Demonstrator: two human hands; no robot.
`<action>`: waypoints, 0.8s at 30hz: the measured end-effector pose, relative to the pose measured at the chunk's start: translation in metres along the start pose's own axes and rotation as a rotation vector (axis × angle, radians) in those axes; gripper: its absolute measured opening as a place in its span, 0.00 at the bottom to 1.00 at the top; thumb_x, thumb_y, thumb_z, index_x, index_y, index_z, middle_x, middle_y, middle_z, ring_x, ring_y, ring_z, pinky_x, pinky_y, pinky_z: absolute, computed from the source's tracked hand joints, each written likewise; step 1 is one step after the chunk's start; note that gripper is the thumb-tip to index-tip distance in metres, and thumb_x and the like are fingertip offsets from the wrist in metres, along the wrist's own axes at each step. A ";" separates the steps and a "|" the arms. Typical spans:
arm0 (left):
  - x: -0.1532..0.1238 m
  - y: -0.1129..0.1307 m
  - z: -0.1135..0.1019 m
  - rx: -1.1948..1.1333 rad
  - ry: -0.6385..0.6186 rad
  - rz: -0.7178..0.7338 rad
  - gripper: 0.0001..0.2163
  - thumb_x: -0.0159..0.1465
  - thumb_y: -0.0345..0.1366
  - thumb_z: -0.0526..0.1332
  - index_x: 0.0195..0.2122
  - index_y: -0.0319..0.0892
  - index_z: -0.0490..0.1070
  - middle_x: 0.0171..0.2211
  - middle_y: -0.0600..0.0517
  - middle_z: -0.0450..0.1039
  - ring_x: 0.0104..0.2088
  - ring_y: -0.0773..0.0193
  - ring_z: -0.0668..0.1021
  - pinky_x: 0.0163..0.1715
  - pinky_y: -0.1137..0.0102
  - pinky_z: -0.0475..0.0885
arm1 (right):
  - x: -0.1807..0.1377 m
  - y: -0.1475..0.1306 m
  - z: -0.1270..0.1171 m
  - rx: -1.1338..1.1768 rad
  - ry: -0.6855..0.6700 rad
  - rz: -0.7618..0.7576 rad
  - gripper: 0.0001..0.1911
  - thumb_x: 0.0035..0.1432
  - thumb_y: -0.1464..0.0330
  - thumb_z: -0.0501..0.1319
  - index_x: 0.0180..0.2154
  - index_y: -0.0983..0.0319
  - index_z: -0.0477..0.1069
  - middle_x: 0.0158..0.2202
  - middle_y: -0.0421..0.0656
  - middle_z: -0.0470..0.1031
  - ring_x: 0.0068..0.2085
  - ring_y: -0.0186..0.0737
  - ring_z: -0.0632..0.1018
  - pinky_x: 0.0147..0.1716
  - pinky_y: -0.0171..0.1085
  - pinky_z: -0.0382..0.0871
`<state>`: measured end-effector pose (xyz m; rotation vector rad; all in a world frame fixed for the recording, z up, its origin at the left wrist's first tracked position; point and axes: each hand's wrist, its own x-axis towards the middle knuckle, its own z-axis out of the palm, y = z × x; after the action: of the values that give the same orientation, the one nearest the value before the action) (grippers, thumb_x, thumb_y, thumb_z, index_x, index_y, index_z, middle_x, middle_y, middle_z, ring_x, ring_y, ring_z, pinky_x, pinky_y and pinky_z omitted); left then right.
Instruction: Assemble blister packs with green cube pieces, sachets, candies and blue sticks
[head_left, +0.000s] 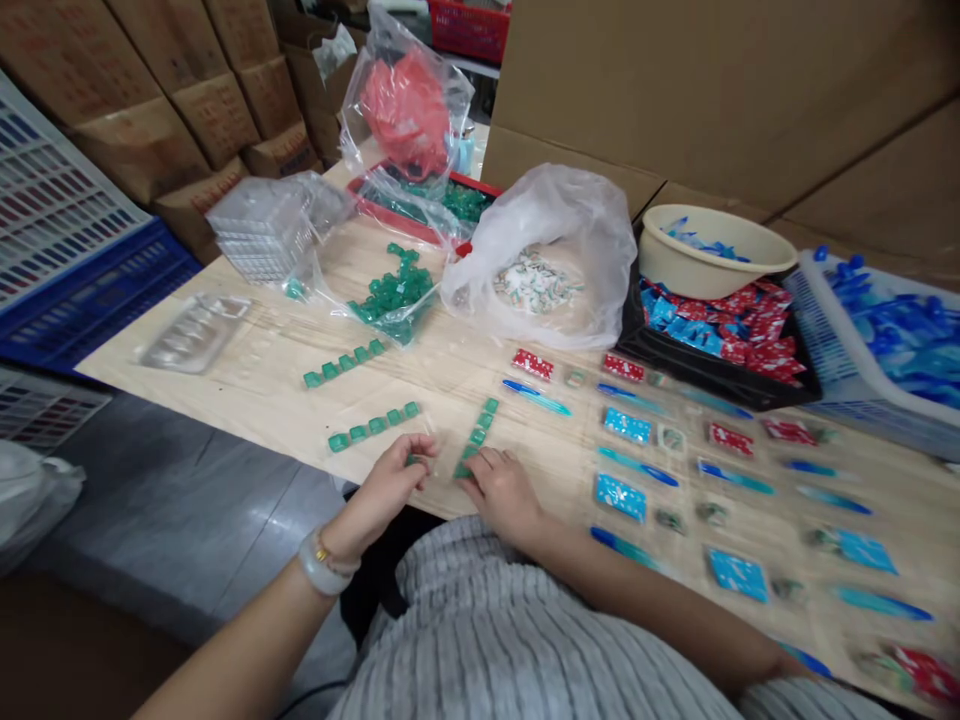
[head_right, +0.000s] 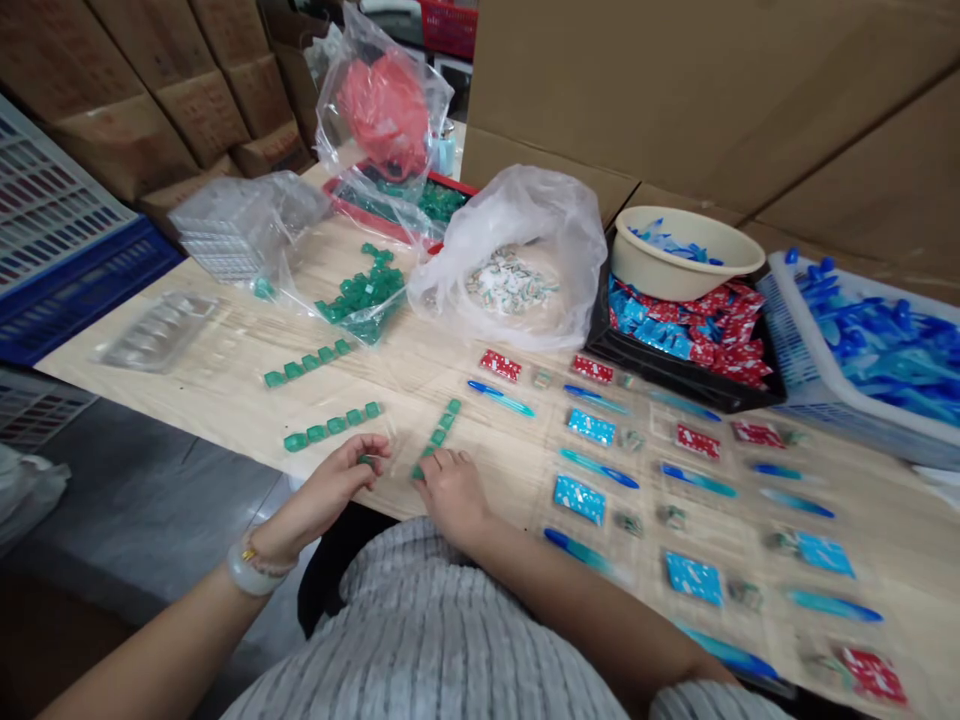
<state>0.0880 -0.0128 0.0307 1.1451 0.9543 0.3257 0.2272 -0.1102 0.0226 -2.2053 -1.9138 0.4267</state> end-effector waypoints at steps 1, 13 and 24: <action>0.000 -0.003 0.000 0.000 -0.019 0.020 0.13 0.47 0.24 0.52 0.34 0.38 0.64 0.33 0.53 0.65 0.30 0.71 0.69 0.27 0.76 0.64 | 0.002 -0.002 0.002 -0.045 -0.023 0.023 0.07 0.55 0.68 0.55 0.33 0.65 0.69 0.33 0.48 0.71 0.36 0.44 0.72 0.37 0.41 0.62; 0.007 0.018 0.004 -0.116 -0.109 0.111 0.14 0.50 0.30 0.61 0.38 0.39 0.63 0.35 0.50 0.70 0.40 0.62 0.73 0.43 0.66 0.65 | 0.004 0.001 -0.024 0.140 0.031 0.102 0.11 0.57 0.69 0.52 0.41 0.65 0.66 0.32 0.48 0.73 0.33 0.41 0.73 0.34 0.39 0.63; 0.055 0.039 0.036 -0.156 0.072 0.184 0.11 0.52 0.35 0.59 0.35 0.38 0.70 0.34 0.48 0.74 0.35 0.62 0.75 0.38 0.66 0.70 | 0.064 0.017 -0.029 0.924 0.337 0.133 0.02 0.53 0.70 0.55 0.32 0.61 0.64 0.28 0.40 0.67 0.30 0.34 0.70 0.31 0.35 0.65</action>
<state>0.1571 0.0174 0.0422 1.0855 0.8714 0.5837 0.2606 -0.0484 0.0390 -1.6294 -1.0627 0.7191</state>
